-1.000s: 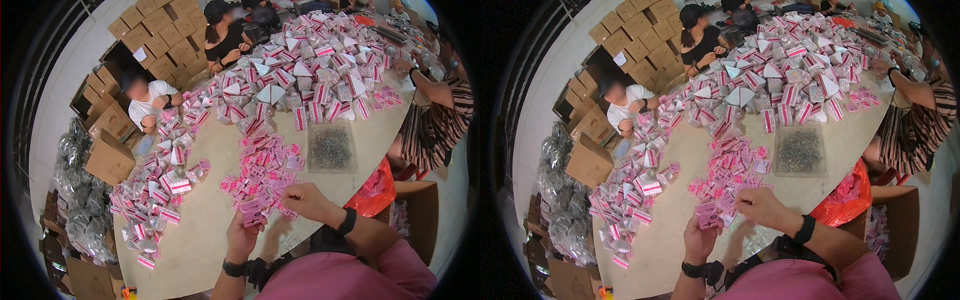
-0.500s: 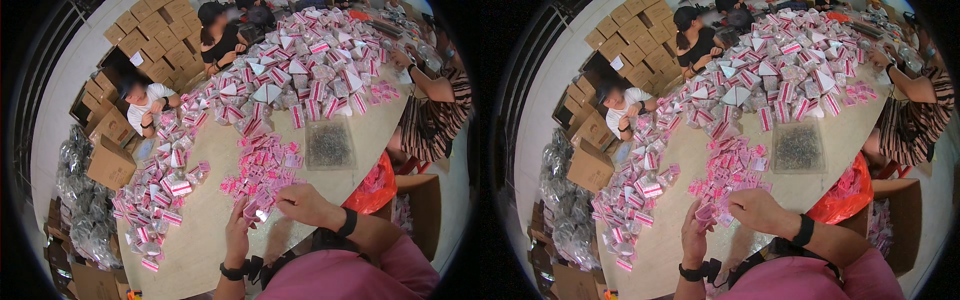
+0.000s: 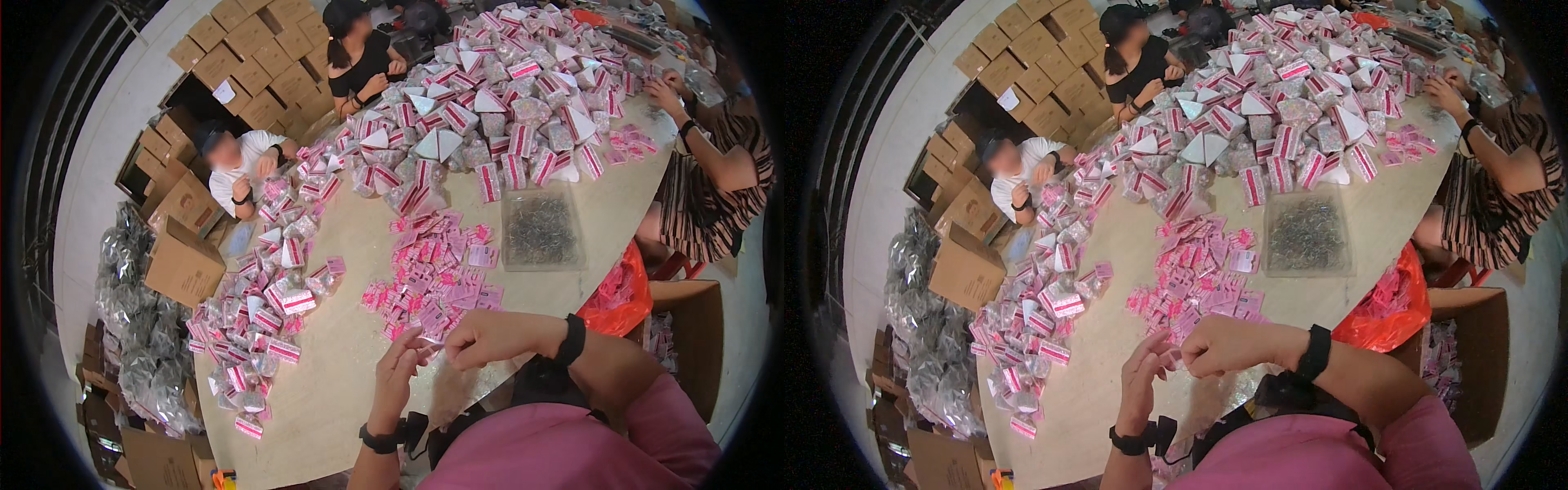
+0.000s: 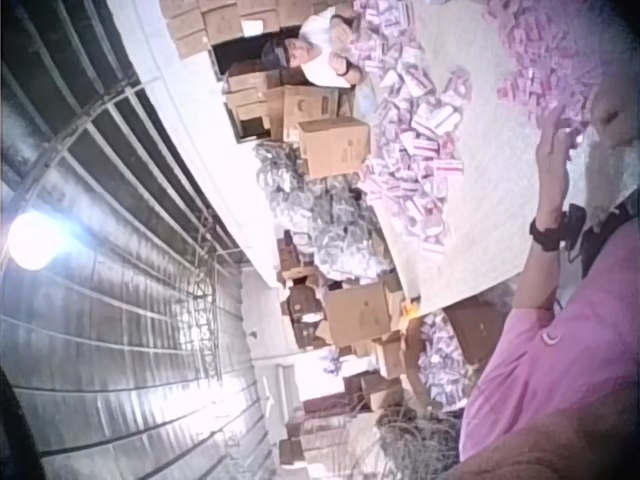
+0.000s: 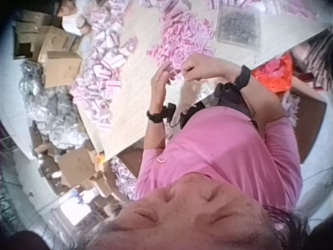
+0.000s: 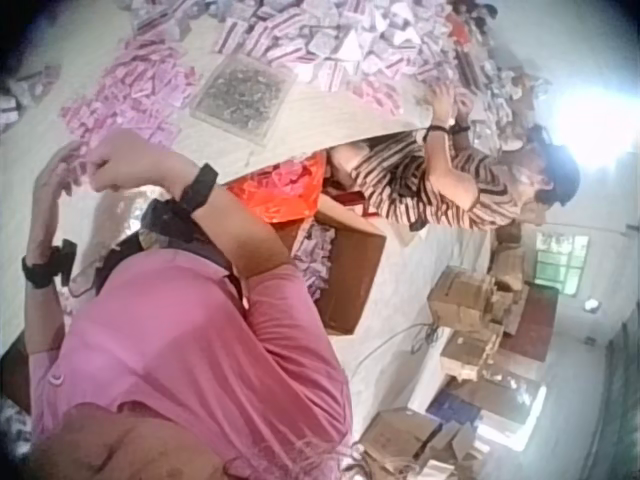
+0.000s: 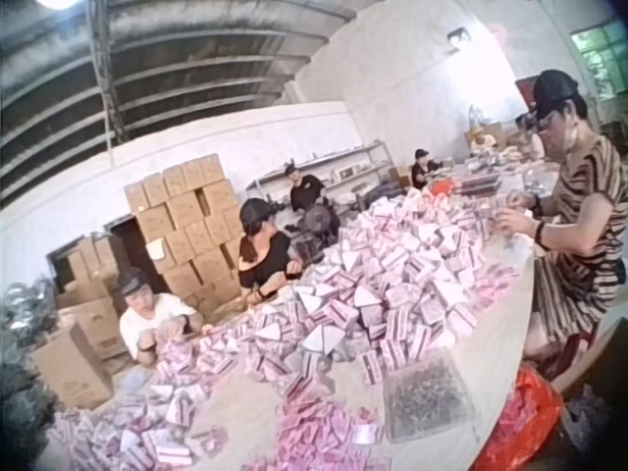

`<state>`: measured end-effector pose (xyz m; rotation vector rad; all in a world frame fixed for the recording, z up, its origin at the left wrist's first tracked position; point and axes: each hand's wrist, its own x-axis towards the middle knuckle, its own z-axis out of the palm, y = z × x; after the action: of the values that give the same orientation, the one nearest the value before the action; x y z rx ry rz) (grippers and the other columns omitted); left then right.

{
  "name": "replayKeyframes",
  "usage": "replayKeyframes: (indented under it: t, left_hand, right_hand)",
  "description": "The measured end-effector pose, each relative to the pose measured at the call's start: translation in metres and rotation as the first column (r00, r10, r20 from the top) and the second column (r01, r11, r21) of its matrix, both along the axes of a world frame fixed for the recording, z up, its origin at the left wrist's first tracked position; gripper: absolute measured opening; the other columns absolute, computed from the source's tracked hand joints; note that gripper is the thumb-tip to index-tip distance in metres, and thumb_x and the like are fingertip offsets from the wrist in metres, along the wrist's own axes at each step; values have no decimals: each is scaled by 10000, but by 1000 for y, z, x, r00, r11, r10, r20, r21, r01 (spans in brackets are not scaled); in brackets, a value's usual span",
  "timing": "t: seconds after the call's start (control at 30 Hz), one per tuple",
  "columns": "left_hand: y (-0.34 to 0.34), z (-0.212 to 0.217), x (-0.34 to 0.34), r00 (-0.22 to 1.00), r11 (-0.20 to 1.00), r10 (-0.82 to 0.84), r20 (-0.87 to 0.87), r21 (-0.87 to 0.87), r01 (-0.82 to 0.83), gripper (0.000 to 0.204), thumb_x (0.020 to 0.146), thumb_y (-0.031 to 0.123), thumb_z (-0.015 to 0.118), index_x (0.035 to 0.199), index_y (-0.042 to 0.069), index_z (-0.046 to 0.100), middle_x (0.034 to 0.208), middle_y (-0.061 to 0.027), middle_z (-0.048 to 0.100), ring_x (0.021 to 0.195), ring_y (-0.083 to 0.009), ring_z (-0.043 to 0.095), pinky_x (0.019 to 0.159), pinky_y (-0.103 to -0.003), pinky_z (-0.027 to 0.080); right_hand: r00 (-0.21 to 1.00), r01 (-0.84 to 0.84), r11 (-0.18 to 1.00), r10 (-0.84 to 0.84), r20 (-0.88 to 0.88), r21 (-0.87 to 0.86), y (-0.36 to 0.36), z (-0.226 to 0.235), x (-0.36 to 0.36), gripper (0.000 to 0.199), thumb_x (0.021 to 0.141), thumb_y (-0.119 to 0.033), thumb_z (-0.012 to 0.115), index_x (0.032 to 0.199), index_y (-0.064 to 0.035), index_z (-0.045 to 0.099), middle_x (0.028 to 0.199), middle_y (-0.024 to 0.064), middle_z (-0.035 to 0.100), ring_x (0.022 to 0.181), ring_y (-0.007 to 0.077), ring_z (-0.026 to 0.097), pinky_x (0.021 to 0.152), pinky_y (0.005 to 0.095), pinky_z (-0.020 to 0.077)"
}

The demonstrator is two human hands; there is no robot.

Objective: Packing small objects into pink and white pyramid-shaped bags at a large table.

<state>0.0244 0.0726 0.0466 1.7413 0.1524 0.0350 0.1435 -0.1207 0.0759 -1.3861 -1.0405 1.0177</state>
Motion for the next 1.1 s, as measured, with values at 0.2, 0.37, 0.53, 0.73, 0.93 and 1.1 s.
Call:
replayKeyframes:
  t: [0.2, 0.37, 0.53, 0.73, 0.93, 1.1]
  left_hand:
    - [-2, -12, -5, 993, 986, 82, 82, 137, -93, 369, 881, 197, 534, 1192, -3, 545, 1069, -84, 594, 964, -158, 567, 793, -280, 437]
    - [-14, 12, -12, 960, 964, 0, 280, 255, -74, 258, 814, 81, 599, 1059, 1, 584, 980, -97, 610, 894, -175, 584, 779, -278, 454]
    - [-26, 24, -10, 953, 935, 0, 304, 339, -108, 75, 814, 37, 597, 882, 8, 587, 837, -48, 585, 761, -130, 552, 702, -256, 446]
    - [-23, 14, -11, 932, 958, 136, 335, 197, -210, 62, 847, 35, 576, 791, 13, 561, 723, -31, 548, 650, -102, 512, 600, -233, 419]
    - [-40, 10, -5, 895, 919, 361, 261, -262, -295, 81, 875, 59, 556, 808, 14, 561, 705, -26, 536, 645, -92, 500, 576, -233, 409]
    - [-47, 3, -4, 883, 909, 411, 228, -182, -376, 74, 871, 42, 551, 804, 12, 560, 705, -24, 534, 621, -88, 493, 565, -223, 399]
  right_hand:
    - [968, 0, 988, -40, -248, -158, -2, 7, 1, 99, 738, -98, 591, 668, -29, 582, 531, -36, 457, 480, 40, 392, 441, 224, 282]
    - [983, 71, 984, -96, -156, -161, 1, 6, -1, 90, 678, -84, 584, 617, -20, 567, 520, -17, 472, 466, 66, 414, 435, 245, 302]
    - [995, 72, 971, -85, -47, -228, 4, 13, -2, 97, 660, -99, 577, 606, -19, 572, 520, -3, 487, 470, 77, 427, 442, 255, 319]
    - [946, 221, 962, -252, -203, -161, 2, 5, 2, 134, 745, -166, 615, 751, -33, 615, 641, 12, 549, 560, 82, 486, 486, 247, 370]
    - [842, 535, 810, -536, -67, 242, 12, -35, -16, 199, 837, -149, 614, 985, -16, 608, 829, 39, 599, 787, 113, 571, 711, 246, 464]
    - [810, 532, 832, -444, -384, 161, 32, -48, -37, 162, 857, -102, 587, 980, 1, 606, 876, 23, 611, 835, 104, 557, 756, 258, 461]
